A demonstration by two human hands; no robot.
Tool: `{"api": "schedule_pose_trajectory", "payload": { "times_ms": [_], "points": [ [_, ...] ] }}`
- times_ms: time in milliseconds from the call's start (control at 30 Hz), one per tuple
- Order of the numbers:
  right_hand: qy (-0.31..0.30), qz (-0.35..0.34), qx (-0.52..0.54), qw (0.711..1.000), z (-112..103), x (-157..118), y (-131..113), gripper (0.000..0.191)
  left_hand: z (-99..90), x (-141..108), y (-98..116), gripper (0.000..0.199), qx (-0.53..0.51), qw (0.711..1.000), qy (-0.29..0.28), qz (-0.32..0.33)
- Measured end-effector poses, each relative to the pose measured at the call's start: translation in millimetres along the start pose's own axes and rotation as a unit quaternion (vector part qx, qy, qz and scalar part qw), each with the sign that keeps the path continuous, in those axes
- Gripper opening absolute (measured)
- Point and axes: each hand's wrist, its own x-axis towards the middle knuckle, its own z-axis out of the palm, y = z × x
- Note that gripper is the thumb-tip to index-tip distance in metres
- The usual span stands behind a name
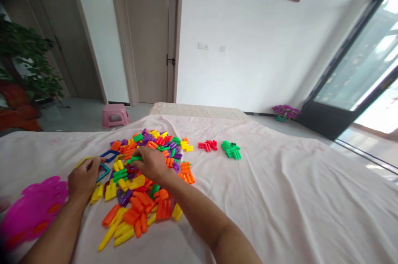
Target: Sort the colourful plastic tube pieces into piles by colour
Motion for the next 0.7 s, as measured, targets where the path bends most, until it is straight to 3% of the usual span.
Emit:
{"api": "schedule_pose_trajectory", "payload": {
  "times_ms": [100,233,333,433,533,700],
  "points": [
    [0.099,0.068,0.039,0.992,-32.6,-21.4,40.8,0.018,2.3,2.8,-3.2,0.048,0.03,0.999,-0.016,-0.008],
    [0.219,0.16,0.039,0.962,-90.0,-65.3,128.5,0.023,3.6,5.5,-5.6,0.051,0.065,0.997,-0.029,-0.033],
    [0.276,0.251,-0.026,0.927,-138.4,-102.2,196.5,0.03,3.0,6.8,-5.6,0.049,0.068,0.996,-0.048,-0.042],
    [0.301,0.348,-0.114,0.881,-180.6,-132.1,247.6,0.035,2.6,7.4,-5.1,0.05,0.068,0.994,-0.07,-0.045],
    [0.291,0.409,-0.167,0.848,-206.3,-149.7,278.8,0.039,4.2,8.0,-6.8,0.05,0.068,0.994,-0.067,-0.047],
    [0.254,0.434,-0.198,0.841,-215.9,-160.5,296.2,0.038,7.7,10.3,-14.0,0.051,0.077,0.994,-0.058,-0.045]
  ]
}}
